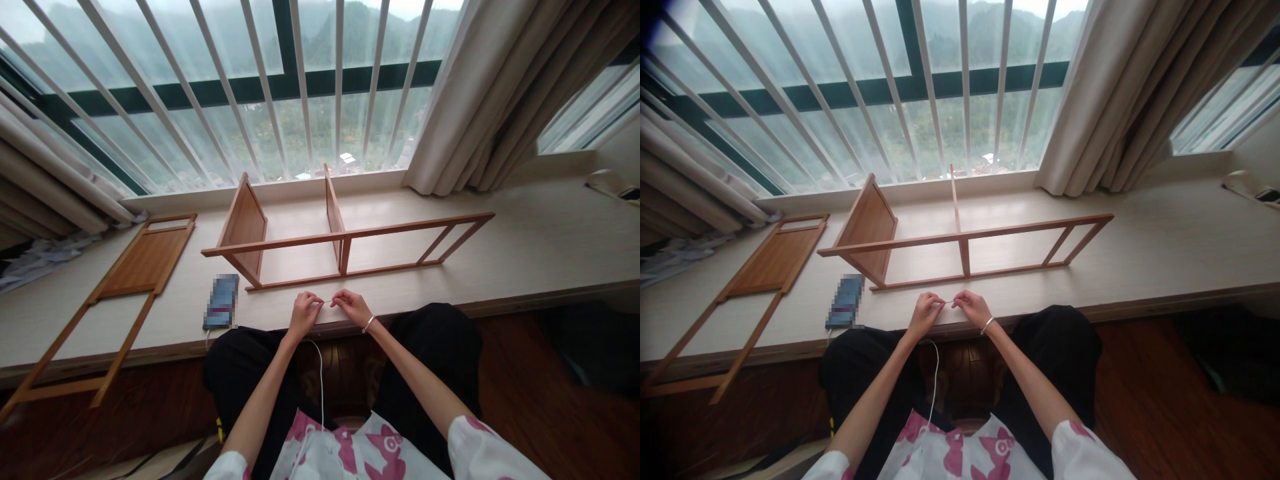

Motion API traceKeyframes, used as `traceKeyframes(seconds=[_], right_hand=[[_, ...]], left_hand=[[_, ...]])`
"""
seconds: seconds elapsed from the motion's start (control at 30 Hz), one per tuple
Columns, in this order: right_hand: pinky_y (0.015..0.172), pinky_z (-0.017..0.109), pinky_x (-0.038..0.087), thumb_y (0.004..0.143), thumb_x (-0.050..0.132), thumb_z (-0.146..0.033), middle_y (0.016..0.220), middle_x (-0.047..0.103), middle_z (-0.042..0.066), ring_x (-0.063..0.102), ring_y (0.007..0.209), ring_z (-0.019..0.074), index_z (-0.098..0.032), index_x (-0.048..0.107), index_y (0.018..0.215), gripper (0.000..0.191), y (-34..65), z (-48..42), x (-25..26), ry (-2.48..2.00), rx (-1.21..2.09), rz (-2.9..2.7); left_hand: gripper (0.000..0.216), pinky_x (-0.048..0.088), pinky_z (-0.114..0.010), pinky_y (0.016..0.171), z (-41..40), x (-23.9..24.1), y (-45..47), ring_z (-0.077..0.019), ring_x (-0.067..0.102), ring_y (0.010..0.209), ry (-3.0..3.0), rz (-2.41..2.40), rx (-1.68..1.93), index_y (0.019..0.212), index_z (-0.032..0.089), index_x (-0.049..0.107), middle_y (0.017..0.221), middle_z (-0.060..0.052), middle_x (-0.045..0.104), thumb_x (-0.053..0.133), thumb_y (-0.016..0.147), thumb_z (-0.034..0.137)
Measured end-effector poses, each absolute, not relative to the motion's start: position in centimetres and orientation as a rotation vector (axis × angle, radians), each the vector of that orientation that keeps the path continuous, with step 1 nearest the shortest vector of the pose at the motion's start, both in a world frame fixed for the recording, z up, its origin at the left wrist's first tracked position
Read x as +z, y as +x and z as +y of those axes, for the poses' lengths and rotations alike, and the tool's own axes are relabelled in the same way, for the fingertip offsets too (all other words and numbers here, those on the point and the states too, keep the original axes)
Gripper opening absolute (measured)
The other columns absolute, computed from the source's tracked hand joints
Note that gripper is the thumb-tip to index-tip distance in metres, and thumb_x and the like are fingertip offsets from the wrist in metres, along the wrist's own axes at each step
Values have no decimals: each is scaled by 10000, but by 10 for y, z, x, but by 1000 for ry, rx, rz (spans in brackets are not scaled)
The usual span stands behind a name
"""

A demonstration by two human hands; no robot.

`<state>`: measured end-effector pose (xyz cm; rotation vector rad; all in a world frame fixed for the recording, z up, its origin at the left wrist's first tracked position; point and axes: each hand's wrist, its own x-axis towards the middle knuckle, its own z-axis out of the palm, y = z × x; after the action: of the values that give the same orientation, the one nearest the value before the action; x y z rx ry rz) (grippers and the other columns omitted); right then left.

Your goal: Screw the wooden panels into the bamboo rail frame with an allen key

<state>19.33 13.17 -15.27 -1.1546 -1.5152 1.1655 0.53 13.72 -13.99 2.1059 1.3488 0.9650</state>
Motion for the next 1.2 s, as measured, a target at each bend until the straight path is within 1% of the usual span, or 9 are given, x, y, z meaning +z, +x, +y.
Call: traceKeyframes(seconds=[0.17, 0.3, 0.47, 0.6, 0.8, 1.1, 1.2], right_hand=[[765, 312, 466, 808, 489, -414, 763, 679, 29, 637, 779, 160, -199, 551, 894, 240, 193, 132, -153, -1159, 1134, -1547], [735, 302, 466, 820, 479, -388, 750, 676, 18, 631, 738, 155, -209, 568, 861, 204, 194, 133, -155, -1205, 1069, -1627], [704, 303, 457, 824, 479, -351, 743, 679, 13, 621, 715, 167, -227, 604, 799, 178, 193, 131, -155, -1330, 952, -1717], [683, 281, 445, 832, 468, -328, 742, 680, -7, 615, 702, 154, -233, 602, 798, 167, 193, 131, -153, -1356, 909, -1766], [674, 258, 426, 841, 456, -317, 732, 676, -16, 603, 704, 144, -236, 599, 794, 171, 192, 132, -155, -1360, 869, -1815], [656, 252, 419, 855, 422, -332, 732, 669, -11, 589, 675, 138, -231, 588, 801, 202, 188, 131, -157, -1414, 845, -1779], [649, 247, 418, 854, 421, -341, 726, 670, -11, 590, 672, 139, -232, 583, 801, 202, 187, 131, -157, -1414, 853, -1759]], left_hand=[[152, 324, -360, 817, 139, -135, 4, -187, 470, 886, 2235, 1408, 893, 806, 235, 625, 867, -45, 572, 491, 798, 305], [142, 296, -374, 834, 136, -131, 5, -196, 460, 907, 2299, 1424, 883, 813, 235, 619, 888, -51, 576, 483, 803, 277], [145, 272, -397, 860, 133, -130, 6, -206, 459, 900, 2336, 1417, 890, 793, 223, 613, 851, -61, 567, 472, 806, 256], [155, 263, -407, 876, 131, -130, 7, -206, 459, 897, 2348, 1432, 875, 789, 219, 607, 833, -57, 554, 456, 812, 251], [154, 273, -400, 860, 131, -136, 7, -202, 454, 872, 2355, 1460, 862, 774, 212, 601, 810, -60, 541, 453, 809, 237], [125, 260, -406, 904, 137, -137, 5, -203, 453, 931, 2334, 1434, 894, 829, 241, 614, 879, -50, 559, 505, 771, 221], [186, 282, -400, 897, 137, -138, 5, -211, 447, 954, 2307, 1442, 897, 917, 249, 609, 926, -56, 558, 525, 754, 221]])
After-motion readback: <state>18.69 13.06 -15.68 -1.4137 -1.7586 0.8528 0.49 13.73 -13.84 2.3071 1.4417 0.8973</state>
